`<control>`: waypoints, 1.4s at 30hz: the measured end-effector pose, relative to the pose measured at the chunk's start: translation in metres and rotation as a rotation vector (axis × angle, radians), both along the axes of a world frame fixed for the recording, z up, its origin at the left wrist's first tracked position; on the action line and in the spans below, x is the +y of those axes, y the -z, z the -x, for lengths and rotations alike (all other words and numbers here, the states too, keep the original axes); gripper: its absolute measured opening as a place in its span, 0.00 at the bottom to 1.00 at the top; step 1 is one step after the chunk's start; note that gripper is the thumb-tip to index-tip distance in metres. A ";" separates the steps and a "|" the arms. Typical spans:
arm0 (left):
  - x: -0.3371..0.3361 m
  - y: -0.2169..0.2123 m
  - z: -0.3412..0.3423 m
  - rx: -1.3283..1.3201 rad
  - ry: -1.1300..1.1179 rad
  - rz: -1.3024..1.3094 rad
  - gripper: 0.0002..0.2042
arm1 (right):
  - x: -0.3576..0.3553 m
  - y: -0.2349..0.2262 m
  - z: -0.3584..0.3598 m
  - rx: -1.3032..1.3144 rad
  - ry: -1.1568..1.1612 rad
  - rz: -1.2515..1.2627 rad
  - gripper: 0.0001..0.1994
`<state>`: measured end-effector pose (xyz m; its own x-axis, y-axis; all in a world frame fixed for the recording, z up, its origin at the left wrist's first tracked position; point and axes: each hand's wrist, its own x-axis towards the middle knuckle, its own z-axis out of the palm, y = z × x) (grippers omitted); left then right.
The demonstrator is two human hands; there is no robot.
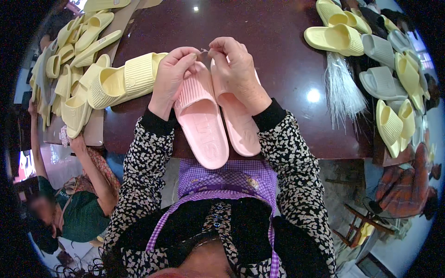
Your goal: The person pairs slippers together by threading and fastening plastic tag fasteners through each pair by hand, then stacks the connected slippers onto the table.
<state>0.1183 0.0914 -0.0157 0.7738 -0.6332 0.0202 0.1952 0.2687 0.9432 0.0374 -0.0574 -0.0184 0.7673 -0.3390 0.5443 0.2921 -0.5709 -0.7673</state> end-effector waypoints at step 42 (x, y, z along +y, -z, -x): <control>0.007 0.073 -0.142 0.009 -0.424 0.083 0.07 | -0.180 -0.147 0.075 0.428 0.818 0.824 0.09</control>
